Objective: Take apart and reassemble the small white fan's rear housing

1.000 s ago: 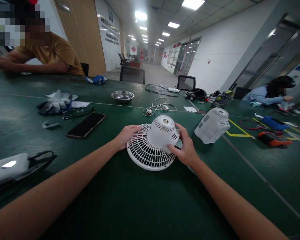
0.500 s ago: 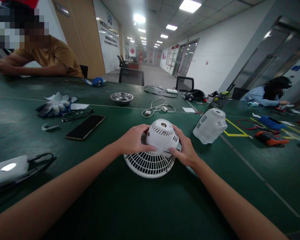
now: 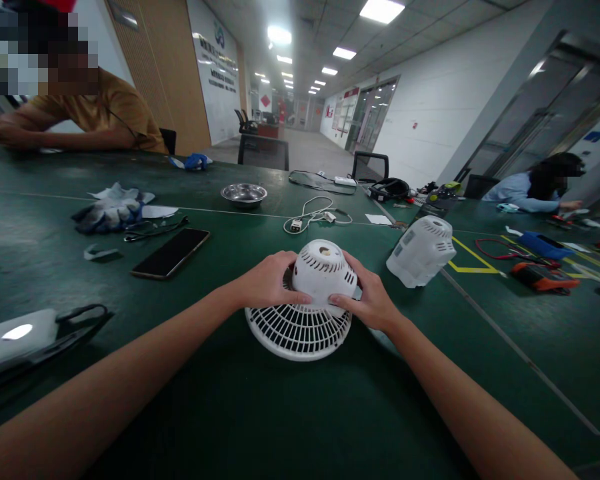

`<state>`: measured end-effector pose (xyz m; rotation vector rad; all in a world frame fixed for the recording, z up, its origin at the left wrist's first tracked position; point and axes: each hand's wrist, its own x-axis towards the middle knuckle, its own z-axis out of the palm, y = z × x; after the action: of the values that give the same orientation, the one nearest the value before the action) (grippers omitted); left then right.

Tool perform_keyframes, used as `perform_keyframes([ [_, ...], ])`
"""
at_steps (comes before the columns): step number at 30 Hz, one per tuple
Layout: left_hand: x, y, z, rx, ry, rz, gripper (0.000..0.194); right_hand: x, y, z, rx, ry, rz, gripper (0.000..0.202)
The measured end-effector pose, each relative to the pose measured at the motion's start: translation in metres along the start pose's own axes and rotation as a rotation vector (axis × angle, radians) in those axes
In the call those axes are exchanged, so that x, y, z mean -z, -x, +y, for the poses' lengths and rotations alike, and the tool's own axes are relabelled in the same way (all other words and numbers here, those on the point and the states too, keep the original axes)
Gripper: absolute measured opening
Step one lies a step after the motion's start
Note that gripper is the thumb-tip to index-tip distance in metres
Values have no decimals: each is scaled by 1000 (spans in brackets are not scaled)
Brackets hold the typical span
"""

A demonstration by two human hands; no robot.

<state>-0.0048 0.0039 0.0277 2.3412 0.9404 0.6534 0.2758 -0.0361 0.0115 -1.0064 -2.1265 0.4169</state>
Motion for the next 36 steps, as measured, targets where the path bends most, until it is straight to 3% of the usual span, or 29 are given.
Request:
perform_keyframes([
  [13, 3, 1, -7, -66, -63, -33, 84, -12, 1, 4, 56, 180, 80, 99],
  [17, -3, 2, -9, -93, -58, 41, 77, -10, 2, 2, 89, 237, 86, 114],
  [20, -8, 4, -11, -137, -17, 73, 81, -8, 6, -3, 26, 98, -3, 116],
  [23, -12, 7, -12, -171, 53, 24, 108, -8, 9, -9, -54, -45, -119, 102],
  [27, -17, 9, -11, -182, 63, 27, 134, -6, 10, -14, -65, -136, -153, 96],
  [31, -21, 8, -8, -193, 41, 66, 136, -5, 9, -16, -90, -152, -175, 97],
  [36, -21, 7, -6, -220, 28, 90, 123, -4, 7, -21, -108, -162, -178, 97],
])
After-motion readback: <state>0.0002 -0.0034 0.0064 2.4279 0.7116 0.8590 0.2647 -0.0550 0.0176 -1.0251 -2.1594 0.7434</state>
